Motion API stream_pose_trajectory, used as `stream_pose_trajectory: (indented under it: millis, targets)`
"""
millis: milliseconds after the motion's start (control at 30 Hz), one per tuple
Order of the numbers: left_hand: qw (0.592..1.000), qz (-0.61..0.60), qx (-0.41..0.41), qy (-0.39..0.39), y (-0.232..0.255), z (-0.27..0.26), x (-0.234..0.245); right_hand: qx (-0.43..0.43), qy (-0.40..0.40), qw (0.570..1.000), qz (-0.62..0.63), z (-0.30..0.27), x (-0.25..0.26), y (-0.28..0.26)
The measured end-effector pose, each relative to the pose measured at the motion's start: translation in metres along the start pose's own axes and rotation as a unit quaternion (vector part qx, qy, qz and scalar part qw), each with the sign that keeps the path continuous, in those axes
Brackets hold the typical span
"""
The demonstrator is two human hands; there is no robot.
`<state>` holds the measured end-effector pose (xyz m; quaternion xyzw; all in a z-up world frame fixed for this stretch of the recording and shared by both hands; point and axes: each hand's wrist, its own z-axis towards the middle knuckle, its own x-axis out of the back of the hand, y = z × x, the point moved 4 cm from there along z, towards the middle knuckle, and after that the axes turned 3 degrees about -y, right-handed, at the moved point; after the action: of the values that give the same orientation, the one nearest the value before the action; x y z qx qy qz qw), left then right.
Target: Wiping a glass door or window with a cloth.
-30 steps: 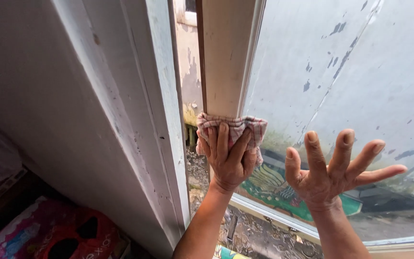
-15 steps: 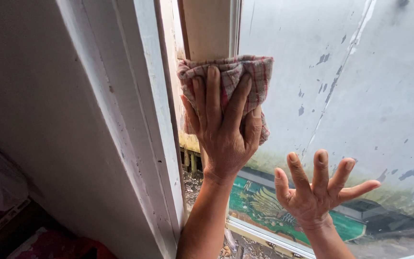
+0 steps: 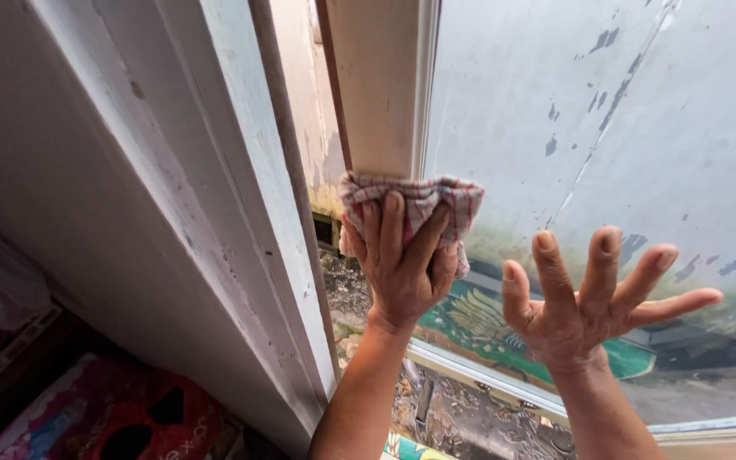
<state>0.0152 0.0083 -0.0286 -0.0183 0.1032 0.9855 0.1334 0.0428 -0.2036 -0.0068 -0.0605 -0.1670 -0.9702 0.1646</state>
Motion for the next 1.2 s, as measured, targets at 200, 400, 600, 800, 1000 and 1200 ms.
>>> stream_pose_trajectory:
  millis: [200, 400, 600, 800, 1000, 1200]
  targets:
    - [1.000, -0.005, -0.003, -0.006, -0.018, -0.089, -0.020, 0.016, -0.002, 1.000, -0.007, -0.005, -0.004, 0.005]
    - [1.000, -0.002, 0.003, -0.030, -0.032, -0.159, -0.031, 0.034, 0.005, 0.999, -0.015, -0.008, -0.005, 0.004]
    - [0.999, -0.023, 0.006, -0.024, -0.025, -0.129, -0.026, 0.022, -0.004, 1.000, -0.007, -0.003, 0.000, -0.002]
    - [1.000, -0.008, 0.017, 0.008, -0.002, -0.044, -0.003, 0.001, 0.001, 1.000, 0.012, -0.003, 0.003, -0.003]
    - [0.999, -0.022, 0.022, 0.029, 0.020, 0.049, 0.017, -0.014, 0.004, 1.000, 0.026, 0.003, 0.010, -0.009]
    - [1.000, -0.018, 0.020, 0.017, 0.030, 0.131, 0.037, -0.013, 0.012, 0.999, 0.033, 0.006, 0.013, -0.009]
